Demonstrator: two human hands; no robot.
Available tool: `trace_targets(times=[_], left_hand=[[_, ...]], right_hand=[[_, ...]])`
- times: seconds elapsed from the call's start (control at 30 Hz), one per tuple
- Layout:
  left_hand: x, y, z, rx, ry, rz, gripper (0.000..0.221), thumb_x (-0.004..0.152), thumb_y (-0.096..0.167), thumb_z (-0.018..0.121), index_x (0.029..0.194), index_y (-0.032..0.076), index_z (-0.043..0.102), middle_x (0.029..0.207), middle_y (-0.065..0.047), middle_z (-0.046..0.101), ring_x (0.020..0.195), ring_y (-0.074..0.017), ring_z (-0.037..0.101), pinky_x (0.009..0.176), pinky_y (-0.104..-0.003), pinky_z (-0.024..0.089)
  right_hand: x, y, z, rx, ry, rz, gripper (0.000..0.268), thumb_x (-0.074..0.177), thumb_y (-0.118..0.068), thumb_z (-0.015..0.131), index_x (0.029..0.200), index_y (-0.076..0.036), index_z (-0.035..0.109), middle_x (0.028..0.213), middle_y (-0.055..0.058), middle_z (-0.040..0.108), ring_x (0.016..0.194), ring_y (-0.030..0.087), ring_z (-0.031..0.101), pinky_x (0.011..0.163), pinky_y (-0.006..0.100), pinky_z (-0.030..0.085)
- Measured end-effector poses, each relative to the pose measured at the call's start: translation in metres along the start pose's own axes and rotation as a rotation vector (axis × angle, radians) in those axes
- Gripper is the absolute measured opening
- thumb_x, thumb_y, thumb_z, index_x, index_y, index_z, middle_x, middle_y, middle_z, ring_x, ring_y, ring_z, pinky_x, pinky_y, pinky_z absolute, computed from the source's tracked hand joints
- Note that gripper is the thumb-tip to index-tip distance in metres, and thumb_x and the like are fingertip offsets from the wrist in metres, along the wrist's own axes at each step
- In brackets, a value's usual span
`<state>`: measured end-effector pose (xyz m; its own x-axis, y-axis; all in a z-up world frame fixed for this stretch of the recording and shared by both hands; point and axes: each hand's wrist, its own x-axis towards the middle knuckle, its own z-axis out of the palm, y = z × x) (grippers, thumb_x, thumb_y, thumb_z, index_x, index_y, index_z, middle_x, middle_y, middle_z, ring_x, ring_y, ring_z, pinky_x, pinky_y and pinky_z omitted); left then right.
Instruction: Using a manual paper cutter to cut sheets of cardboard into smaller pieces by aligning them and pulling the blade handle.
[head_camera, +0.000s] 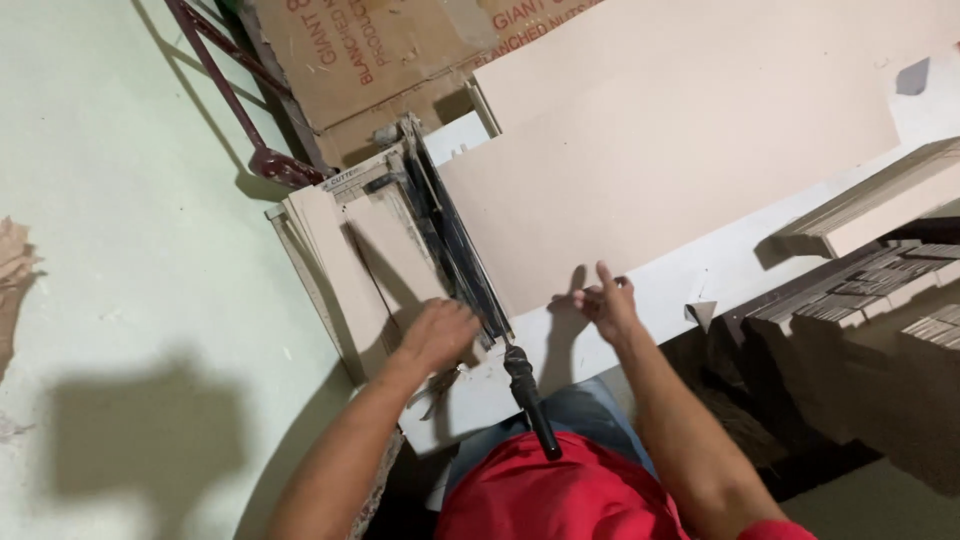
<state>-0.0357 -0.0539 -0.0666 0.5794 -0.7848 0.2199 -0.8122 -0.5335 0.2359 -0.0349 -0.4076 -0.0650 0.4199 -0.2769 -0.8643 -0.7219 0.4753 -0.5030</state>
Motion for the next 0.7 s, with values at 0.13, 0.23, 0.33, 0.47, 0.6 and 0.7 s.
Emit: trace_targets(times=[0.13,0.23,0.33,0.47,0.6,0.7], left_hand=[[-0.003,-0.029,-0.049,0.009,-0.563,-0.265,0.013,0.098,0.025,0.056,0.107,0.018,0.061,0.101,-0.005,0.059,0.092,-0.0271,0.061,0.080,-0.044,0.048],[0.005,-0.030,-0.067,-0.037,-0.625,-0.430,0.021,0.102,0.023,0.055,0.120,0.012,0.059,0.122,-0.011,0.052,0.107,-0.0314,0.059,0.088,-0.044,0.049],[0.025,-0.023,-0.082,-0.002,-0.573,-0.564,0.025,0.106,0.026,0.049,0.128,0.015,0.053,0.136,-0.013,0.046,0.120,-0.0323,0.054,0.095,-0.044,0.044],[0.083,-0.014,-0.124,-0.079,-0.654,-0.836,0.058,0.103,0.039,0.054,0.155,0.023,0.033,0.156,-0.017,0.033,0.147,-0.0374,0.030,0.120,-0.057,0.019],[0.112,-0.016,-0.096,-0.158,-0.718,-0.986,0.088,0.094,0.060,0.061,0.162,0.017,0.025,0.165,-0.028,0.020,0.155,-0.0470,0.006,0.120,-0.067,-0.006],[0.089,-0.029,-0.008,-0.194,-0.667,-1.038,0.127,0.077,0.058,0.081,0.163,0.016,-0.002,0.165,-0.036,0.002,0.154,-0.0507,-0.004,0.116,-0.073,-0.007]], right_hand=[[0.007,-0.008,-0.019,0.078,-0.084,-0.009,0.064,0.099,-0.045,0.073,0.129,-0.012,0.027,0.088,0.000,0.043,0.063,0.019,0.059,0.052,0.027,0.054],[-0.004,0.002,-0.042,0.062,-0.164,-0.063,0.039,0.100,-0.036,0.073,0.107,-0.011,0.044,0.084,-0.001,0.042,0.059,0.020,0.060,0.051,0.030,0.054],[-0.031,-0.007,-0.019,-0.114,-0.259,-0.028,0.032,0.101,-0.031,0.070,0.102,-0.003,0.054,0.087,0.009,0.061,0.067,0.023,0.071,0.061,0.033,0.060],[-0.044,-0.013,0.017,-0.151,-0.287,0.002,0.030,0.101,-0.025,0.068,0.095,0.003,0.061,0.087,0.016,0.071,0.087,0.030,0.077,0.081,0.044,0.063],[-0.038,-0.020,0.026,-0.201,-0.293,-0.029,0.026,0.102,-0.026,0.068,0.093,-0.001,0.064,0.085,0.007,0.065,0.094,0.030,0.076,0.084,0.048,0.063],[-0.041,-0.027,0.029,-0.335,-0.260,-0.004,0.039,0.103,-0.033,0.066,0.107,0.005,0.055,0.092,0.012,0.063,0.098,0.030,0.073,0.086,0.049,0.062]])
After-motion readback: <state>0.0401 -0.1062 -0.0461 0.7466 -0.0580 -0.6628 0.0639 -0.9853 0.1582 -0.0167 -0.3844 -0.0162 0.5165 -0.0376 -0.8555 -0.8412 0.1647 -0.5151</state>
